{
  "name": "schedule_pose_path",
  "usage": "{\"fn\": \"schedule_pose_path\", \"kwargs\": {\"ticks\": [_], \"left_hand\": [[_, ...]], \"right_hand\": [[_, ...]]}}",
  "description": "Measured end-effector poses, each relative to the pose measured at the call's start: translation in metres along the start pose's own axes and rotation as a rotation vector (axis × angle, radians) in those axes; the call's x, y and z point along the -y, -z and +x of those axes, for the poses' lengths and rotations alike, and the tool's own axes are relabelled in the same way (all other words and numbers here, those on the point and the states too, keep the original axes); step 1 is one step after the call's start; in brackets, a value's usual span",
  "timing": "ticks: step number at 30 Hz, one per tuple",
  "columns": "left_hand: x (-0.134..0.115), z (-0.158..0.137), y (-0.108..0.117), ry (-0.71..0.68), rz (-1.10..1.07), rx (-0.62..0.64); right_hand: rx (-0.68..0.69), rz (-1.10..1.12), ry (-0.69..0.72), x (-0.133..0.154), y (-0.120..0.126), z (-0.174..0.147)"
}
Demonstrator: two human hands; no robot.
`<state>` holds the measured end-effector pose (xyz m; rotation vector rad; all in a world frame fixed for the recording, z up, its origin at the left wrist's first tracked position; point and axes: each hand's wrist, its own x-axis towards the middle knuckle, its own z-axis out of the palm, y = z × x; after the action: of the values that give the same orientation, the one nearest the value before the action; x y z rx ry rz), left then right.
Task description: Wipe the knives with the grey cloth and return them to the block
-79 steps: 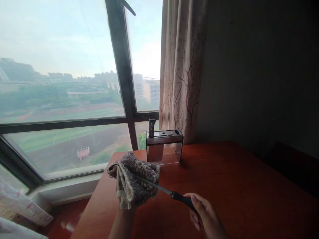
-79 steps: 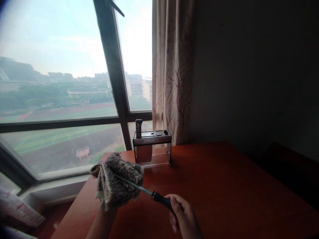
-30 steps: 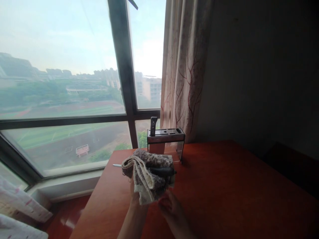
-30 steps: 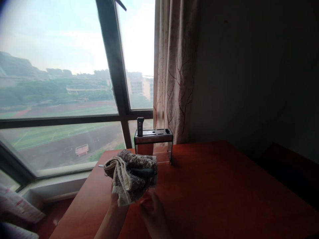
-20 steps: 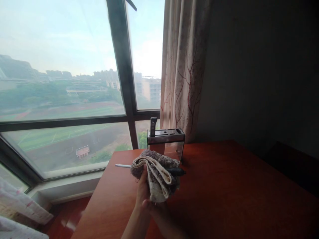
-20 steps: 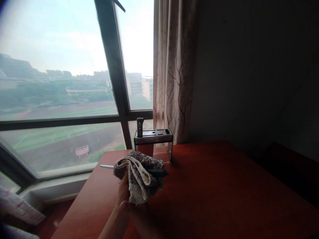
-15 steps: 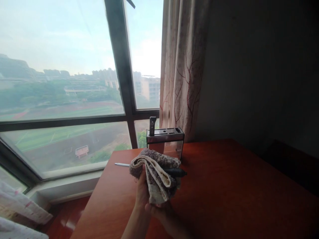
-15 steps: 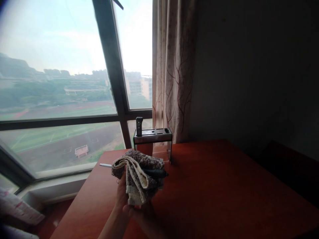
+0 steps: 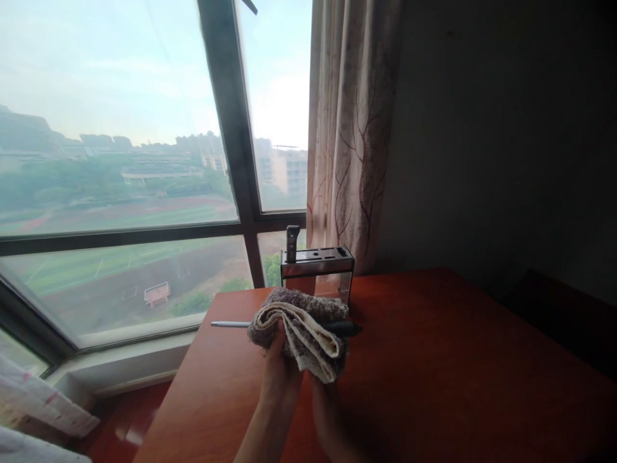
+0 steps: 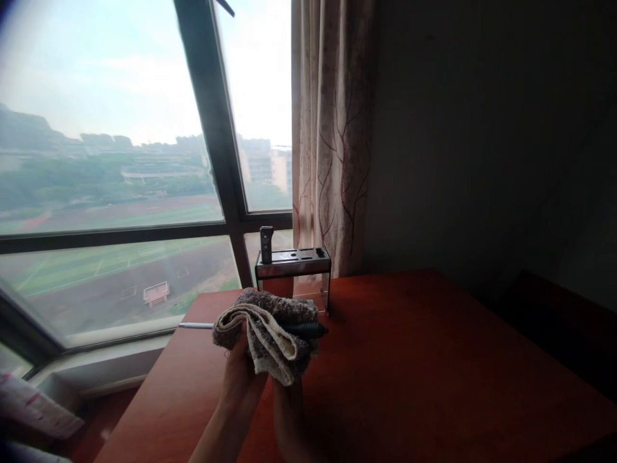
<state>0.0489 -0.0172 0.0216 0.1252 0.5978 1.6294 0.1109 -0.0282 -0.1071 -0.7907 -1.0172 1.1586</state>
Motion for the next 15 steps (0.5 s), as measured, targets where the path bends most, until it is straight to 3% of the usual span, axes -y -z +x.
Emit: {"fn": "schedule_pose_path", "kwargs": {"ticks": [5, 9, 15], "left_hand": [[0.009, -0.005, 0.007, -0.006, 0.094, 0.060], [0.023, -0.008, 0.011, -0.054, 0.196, 0.220], [0.036, -0.008, 0.011, -0.084, 0.351, 0.321]], "right_hand": [[-0.060, 0.054, -0.065, 0.021, -0.013, -0.003], [-0.099, 0.324, -0.027, 0.059, -0.021, 0.015], [-0.225, 0.656, -0.095, 0.094, 0.003, 0.042]]}}
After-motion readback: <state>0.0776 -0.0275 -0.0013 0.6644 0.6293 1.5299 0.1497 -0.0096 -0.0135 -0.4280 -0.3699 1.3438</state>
